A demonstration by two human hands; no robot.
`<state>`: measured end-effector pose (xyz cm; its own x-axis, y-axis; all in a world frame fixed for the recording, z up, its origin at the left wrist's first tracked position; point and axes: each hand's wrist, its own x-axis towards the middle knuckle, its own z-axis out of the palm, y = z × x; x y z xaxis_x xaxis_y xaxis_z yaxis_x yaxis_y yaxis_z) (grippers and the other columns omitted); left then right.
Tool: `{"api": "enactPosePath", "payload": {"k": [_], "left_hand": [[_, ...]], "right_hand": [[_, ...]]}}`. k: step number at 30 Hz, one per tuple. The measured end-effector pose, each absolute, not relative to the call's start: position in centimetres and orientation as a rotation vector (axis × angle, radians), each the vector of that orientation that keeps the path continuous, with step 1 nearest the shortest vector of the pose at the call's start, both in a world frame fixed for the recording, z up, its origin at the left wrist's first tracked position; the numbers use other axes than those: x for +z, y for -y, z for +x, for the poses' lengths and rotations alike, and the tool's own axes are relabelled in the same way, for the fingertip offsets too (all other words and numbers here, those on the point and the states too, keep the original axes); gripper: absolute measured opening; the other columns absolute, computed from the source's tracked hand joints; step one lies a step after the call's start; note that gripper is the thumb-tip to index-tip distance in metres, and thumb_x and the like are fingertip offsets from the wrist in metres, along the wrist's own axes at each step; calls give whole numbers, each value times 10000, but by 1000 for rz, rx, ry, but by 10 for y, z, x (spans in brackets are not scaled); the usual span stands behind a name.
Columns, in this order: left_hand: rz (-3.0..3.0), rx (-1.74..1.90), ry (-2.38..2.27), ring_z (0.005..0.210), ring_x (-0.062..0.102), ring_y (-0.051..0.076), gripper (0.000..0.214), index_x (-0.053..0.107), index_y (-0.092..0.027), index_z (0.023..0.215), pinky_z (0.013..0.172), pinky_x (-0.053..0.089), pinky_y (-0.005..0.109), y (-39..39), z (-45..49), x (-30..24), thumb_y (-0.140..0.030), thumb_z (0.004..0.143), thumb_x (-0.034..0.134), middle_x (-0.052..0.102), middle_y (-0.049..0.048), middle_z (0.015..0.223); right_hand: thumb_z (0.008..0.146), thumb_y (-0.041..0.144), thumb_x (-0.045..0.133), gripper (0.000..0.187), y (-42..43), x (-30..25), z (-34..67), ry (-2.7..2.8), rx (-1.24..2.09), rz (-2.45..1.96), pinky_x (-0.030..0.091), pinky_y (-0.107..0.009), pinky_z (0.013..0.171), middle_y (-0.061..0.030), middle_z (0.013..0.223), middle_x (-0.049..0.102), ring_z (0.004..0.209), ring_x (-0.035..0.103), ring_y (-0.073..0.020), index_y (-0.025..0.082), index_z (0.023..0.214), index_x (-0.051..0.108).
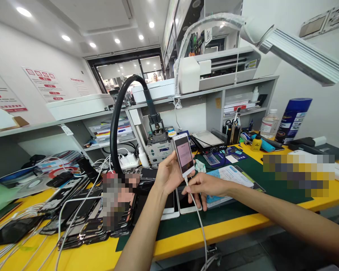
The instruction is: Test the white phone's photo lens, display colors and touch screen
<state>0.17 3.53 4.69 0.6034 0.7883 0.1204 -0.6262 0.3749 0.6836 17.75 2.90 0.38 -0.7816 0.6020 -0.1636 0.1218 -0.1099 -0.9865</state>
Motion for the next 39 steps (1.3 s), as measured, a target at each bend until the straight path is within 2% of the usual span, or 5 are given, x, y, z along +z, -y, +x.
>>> {"api": "enactPosePath", "payload": {"k": [8, 15, 26, 33, 39], "left_hand": [[783, 836, -159, 1107, 634, 355, 536, 486, -180, 1415, 880, 512, 546, -37, 2, 45, -464, 988, 330, 625, 178, 1277], [736, 785, -129, 1046, 665, 353, 537, 589, -137, 1299, 829, 540, 538, -44, 1, 36, -465, 991, 296, 663, 189, 1199], [699, 785, -195, 940, 696, 352, 568, 624, -92, 1234, 642, 585, 453, -45, 2, 35, -486, 981, 303, 696, 214, 1089], [726, 826, -164, 1097, 636, 347, 605, 478, -175, 1422, 842, 531, 526, -39, 6, 39, -537, 982, 274, 609, 182, 1302], [760, 927, -225, 1141, 602, 334, 602, 479, -157, 1414, 912, 496, 505, -37, 6, 45, -540, 973, 332, 586, 165, 1329]], "right_hand": [[781, 474, 733, 459, -31, -2, 179, 1789, 1963, -751, 562, -209, 450, -88, 815, 712, 577, 677, -133, 81, 1016, 701], [787, 451, 736, 436, -31, -3, 179, 1815, 1976, -730, 573, -208, 446, -87, 821, 710, 593, 688, -142, 82, 1018, 710], [790, 449, 727, 396, -28, 3, 179, 1855, 1973, -735, 563, -180, 461, -82, 786, 709, 567, 662, -109, 80, 933, 742], [783, 423, 741, 407, -29, 3, 180, 1787, 2013, -707, 568, -202, 461, -92, 825, 711, 606, 685, -144, 89, 1013, 702], [818, 409, 714, 376, -34, 0, 182, 1715, 2052, -697, 606, -264, 478, -88, 820, 693, 570, 678, -149, 81, 1001, 689]]}}
